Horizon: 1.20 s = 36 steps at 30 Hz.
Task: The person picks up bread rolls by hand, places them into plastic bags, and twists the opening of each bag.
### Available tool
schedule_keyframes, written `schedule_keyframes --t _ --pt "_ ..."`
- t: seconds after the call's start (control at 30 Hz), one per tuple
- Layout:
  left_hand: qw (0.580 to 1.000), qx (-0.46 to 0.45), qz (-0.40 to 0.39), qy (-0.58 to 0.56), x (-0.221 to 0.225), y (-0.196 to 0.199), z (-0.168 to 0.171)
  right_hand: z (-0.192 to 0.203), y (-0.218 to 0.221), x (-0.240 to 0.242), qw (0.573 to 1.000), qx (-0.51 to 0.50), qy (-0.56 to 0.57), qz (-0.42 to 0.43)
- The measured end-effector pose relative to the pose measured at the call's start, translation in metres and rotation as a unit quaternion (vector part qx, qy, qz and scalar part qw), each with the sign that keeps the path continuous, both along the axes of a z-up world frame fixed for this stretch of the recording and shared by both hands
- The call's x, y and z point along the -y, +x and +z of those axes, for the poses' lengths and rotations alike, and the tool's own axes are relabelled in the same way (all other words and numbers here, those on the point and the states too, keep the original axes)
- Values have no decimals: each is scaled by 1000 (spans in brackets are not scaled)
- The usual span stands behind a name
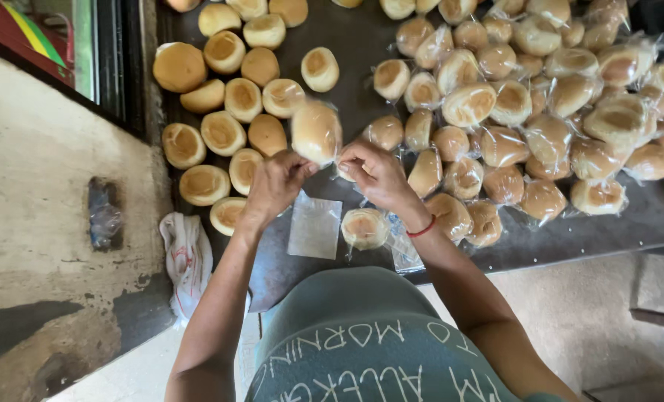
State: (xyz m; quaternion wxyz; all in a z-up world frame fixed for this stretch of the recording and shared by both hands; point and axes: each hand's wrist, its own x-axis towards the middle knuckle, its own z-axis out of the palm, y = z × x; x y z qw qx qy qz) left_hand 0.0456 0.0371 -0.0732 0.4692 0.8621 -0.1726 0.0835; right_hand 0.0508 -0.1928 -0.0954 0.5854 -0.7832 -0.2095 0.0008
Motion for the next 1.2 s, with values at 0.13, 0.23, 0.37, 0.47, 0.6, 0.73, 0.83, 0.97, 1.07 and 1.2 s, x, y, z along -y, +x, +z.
schedule_keyframes --t 0.13,0.23,0.37,0.47,0.6,0.73,0.83,0.97,1.07,1.2 --pt "995 59 53 68 -5 5 15 19 8 -4 987 139 -76 -14" --pt "996 -53 43 52 -5 5 13 33 -4 -9 999 -23 -23 15" --pt "978 -205 34 -25 -14 7 -8 50 -13 -10 989 107 -94 43" --pt "944 -283 -28 -168 -8 7 -23 50 -13 -16 962 209 -142 103" --pt "943 -296 -122 -91 -5 3 -9 41 -8 -17 955 253 -135 74" --pt "944 -298 -127 -60 5 -15 23 15 -2 -17 993 100 -62 24" --pt "997 -42 -38 46 17 -29 32 -12 3 -13 976 -130 170 35" --pt "951 250 39 176 18 -29 29 -22 11 -8 939 -243 241 32" --pt "984 122 78 105 18 -26 19 -7 6 -13 972 -148 169 74" --pt "923 -179 -3 -340 19 -16 -6 23 -7 -25 977 205 -51 17"
